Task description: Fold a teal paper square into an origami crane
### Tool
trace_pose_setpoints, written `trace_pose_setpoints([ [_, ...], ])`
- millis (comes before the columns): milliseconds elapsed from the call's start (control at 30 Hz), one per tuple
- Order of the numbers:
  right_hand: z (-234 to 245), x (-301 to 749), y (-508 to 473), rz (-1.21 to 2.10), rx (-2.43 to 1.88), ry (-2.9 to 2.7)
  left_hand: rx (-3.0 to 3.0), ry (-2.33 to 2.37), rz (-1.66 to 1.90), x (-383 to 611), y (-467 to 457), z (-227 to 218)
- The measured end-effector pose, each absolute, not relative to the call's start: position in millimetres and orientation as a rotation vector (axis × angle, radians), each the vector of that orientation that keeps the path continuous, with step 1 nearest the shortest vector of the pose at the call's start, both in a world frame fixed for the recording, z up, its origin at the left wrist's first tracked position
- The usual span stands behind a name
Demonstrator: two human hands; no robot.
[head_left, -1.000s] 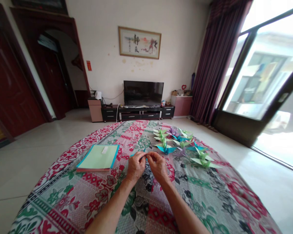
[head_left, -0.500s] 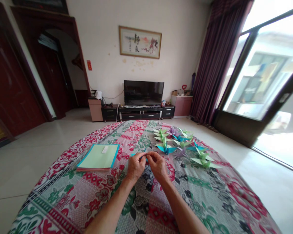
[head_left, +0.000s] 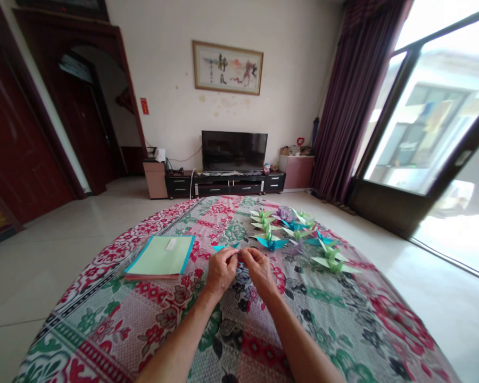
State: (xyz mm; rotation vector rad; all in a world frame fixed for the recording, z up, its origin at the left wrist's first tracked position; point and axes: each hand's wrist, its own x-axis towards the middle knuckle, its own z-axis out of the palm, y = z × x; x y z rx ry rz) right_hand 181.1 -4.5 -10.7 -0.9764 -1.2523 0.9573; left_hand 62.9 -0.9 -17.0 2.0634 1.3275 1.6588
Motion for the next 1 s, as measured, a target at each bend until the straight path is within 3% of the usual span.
trace_pose_setpoints([
  [1000,-16.3,190.7,1.7,1.191,-0.859,-1.268,2.170,1.319,1.680,63.5,-3.4,-14.0],
])
